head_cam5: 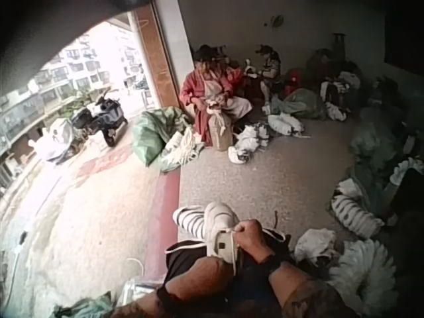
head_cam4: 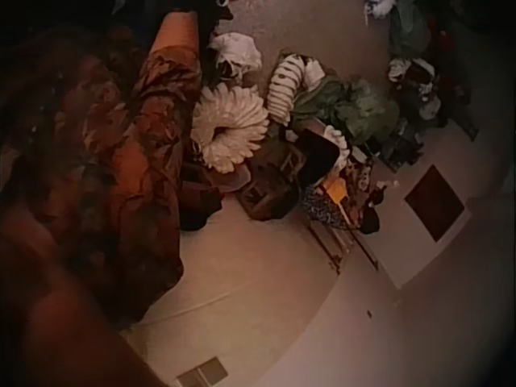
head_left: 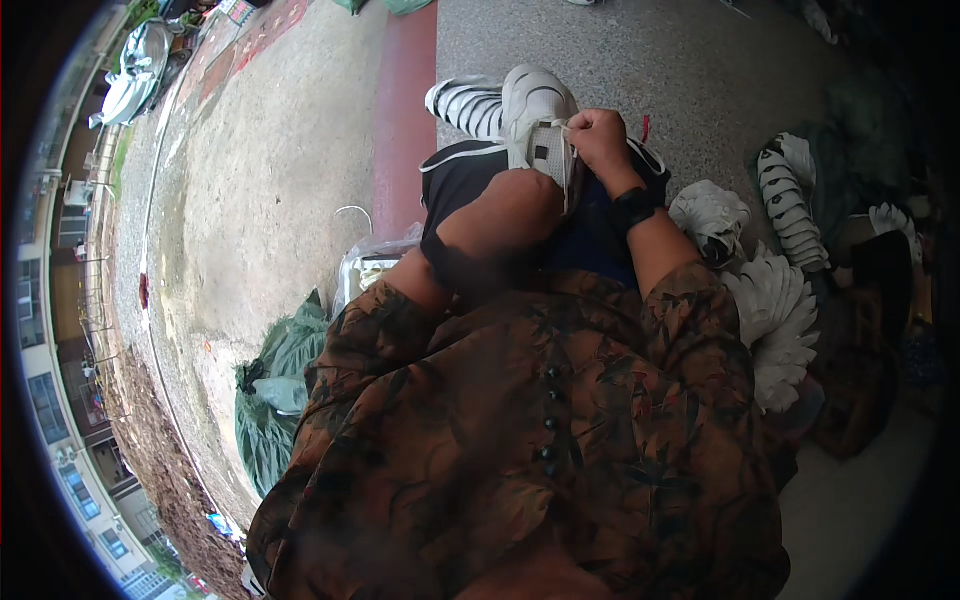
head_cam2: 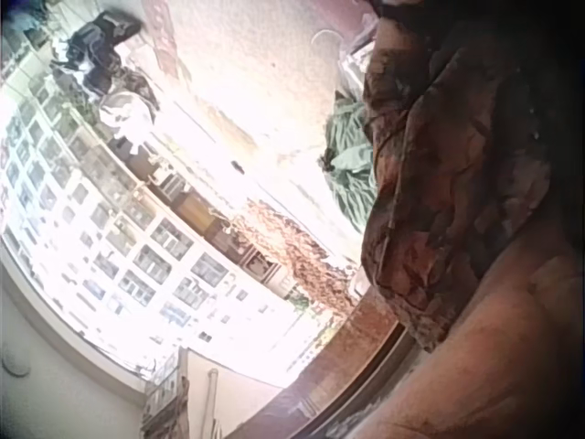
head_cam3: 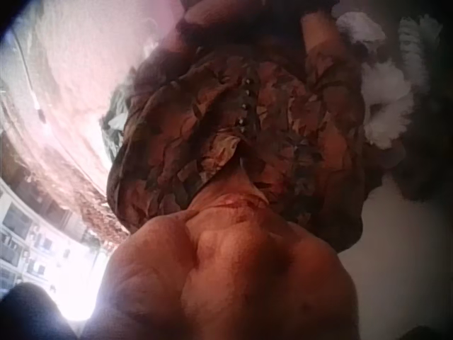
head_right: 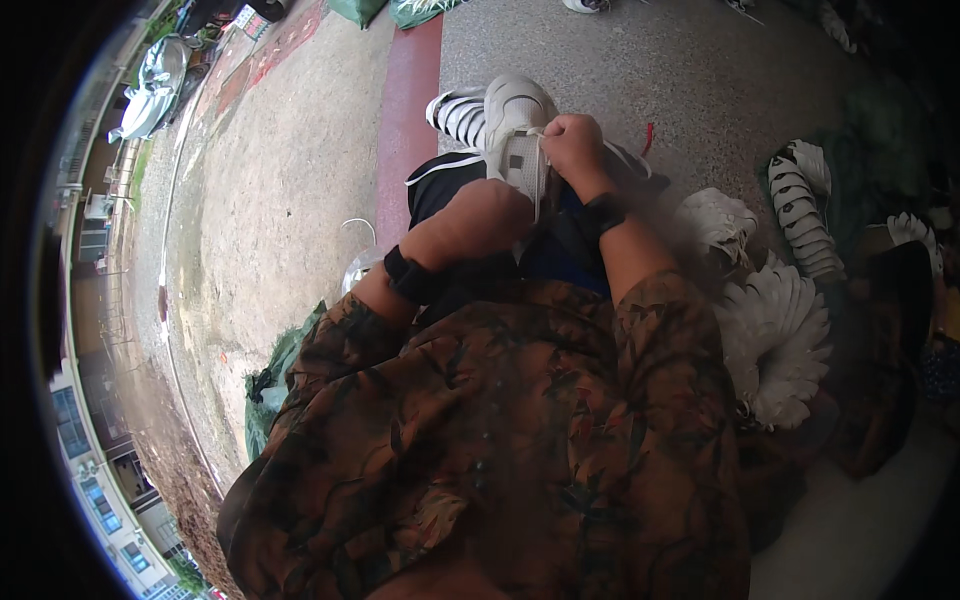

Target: The person threads a white shoelace through the eyelets of a white sneaker held on their lap. They pull the lace ends to tighten the fit and adjust the lacing pattern across the shoe's tongue.

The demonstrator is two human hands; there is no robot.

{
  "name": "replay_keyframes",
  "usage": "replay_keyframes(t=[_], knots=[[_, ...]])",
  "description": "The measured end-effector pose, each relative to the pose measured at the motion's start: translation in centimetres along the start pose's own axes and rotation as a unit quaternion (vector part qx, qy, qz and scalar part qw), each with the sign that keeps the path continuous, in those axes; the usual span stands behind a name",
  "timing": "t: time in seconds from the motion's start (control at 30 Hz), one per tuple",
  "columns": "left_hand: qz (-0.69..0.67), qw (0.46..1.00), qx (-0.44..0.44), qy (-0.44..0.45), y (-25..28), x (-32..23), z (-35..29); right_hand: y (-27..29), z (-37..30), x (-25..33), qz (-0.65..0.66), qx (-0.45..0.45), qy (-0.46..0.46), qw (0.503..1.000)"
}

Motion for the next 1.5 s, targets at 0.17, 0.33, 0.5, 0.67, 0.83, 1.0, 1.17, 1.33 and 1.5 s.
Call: replay_keyframes(t=[0.17, 0.33, 0.5, 0.67, 0.83, 1.0, 1.17, 1.33, 1.5], knots=[[-0.242, 0.959, -0.148, -0.013, 2.6, 3.4, -5.3, -0.1, -1.9, 3.8, -0.067, -0.082, 0.216, 0.971], [-0.773, 0.464, -0.308, 0.305, -2.9, 15.4, -12.1, -2.3, -3.7, 7.1, -0.186, 0.027, 0.299, 0.936], [-0.851, 0.365, -0.249, 0.282, -4.5, 13.4, -11.1, -3.2, -3.4, 6.2, -0.240, 0.043, 0.287, 0.927], [-0.815, 0.495, -0.199, 0.227, -2.5, 11.4, -5.7, -3.2, -3.4, 6.3, -0.254, 0.028, 0.275, 0.927], [-0.767, 0.561, -0.204, 0.234, -2.4, 12.4, -1.0, -3.2, -2.4, 5.5, -0.204, 0.035, 0.213, 0.955], [-0.721, 0.604, -0.246, 0.232, -2.5, 13.7, 1.5, -3.2, -2.1, 5.2, -0.170, 0.025, 0.207, 0.963], [-0.631, 0.662, -0.290, 0.280, -2.8, 14.8, 2.0, -3.1, -2.2, 5.4, -0.135, 0.037, 0.201, 0.969], [-0.466, 0.773, -0.313, 0.295, -2.6, 15.9, 2.6, -2.9, -2.3, 5.6, -0.133, 0.029, 0.201, 0.970], [-0.255, 0.876, -0.310, 0.268, 0.1, 15.0, 2.8, -3.0, -2.3, 5.5, -0.127, 0.021, 0.221, 0.967]])
Point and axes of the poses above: each hand's wrist, its own z-axis towards the middle knuckle, its own y-axis out of the back of the hand, x = y × z, the point moved 8 cm from there along z, towards the middle knuckle, and after that the axes turned 5 degrees about -x, right-handed, at the moved point
